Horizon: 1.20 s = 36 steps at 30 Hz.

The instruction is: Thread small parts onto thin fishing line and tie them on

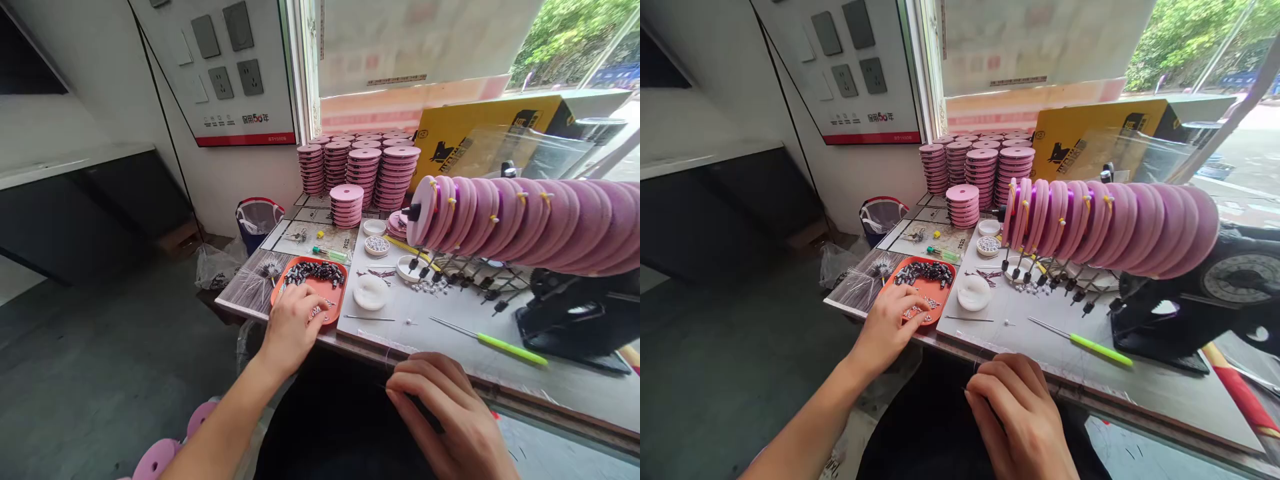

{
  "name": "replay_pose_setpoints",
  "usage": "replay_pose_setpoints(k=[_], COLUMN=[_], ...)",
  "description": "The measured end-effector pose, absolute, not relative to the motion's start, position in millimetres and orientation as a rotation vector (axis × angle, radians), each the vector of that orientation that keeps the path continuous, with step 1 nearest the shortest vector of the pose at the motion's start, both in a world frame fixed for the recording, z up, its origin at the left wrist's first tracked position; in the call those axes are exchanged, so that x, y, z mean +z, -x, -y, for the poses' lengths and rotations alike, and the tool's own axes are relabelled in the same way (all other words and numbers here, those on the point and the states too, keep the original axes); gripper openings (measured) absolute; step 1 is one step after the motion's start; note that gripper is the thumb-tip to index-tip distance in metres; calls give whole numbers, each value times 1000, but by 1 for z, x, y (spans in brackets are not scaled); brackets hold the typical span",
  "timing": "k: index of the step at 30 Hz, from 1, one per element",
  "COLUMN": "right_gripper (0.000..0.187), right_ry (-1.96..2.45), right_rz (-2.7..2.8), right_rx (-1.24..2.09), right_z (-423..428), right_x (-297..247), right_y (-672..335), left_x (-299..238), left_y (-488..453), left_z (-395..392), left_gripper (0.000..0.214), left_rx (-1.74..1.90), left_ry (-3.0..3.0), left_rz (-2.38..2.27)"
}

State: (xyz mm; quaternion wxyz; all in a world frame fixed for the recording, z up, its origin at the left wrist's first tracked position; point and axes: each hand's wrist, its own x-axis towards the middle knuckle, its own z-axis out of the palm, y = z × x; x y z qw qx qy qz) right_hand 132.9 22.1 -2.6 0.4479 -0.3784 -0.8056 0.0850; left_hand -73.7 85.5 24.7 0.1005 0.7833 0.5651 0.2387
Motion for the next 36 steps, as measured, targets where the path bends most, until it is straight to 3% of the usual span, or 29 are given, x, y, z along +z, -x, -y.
replay_pose_setpoints(k=[15, 22, 29, 36], right_gripper=[11, 10, 10, 14], right_ry=[912, 1002, 1103, 1113], right_rz=[1967, 1912, 1837, 1844], right_rx=[199, 273, 301, 219], right_z=[-24, -17, -6, -3], right_x=[-5, -6, -4, 2], right_y=[-132, -137, -137, -130], left_x=[25, 50, 18, -1], left_y=[59, 55, 25, 14], left_z=[-135, -110, -26, -7], left_gripper=[19, 14, 14, 20], left_rx=[456, 706, 1107, 1260], left_ry=[-2400, -2171, -1102, -1109], left_rz=[-1596, -1469, -1217, -1331])
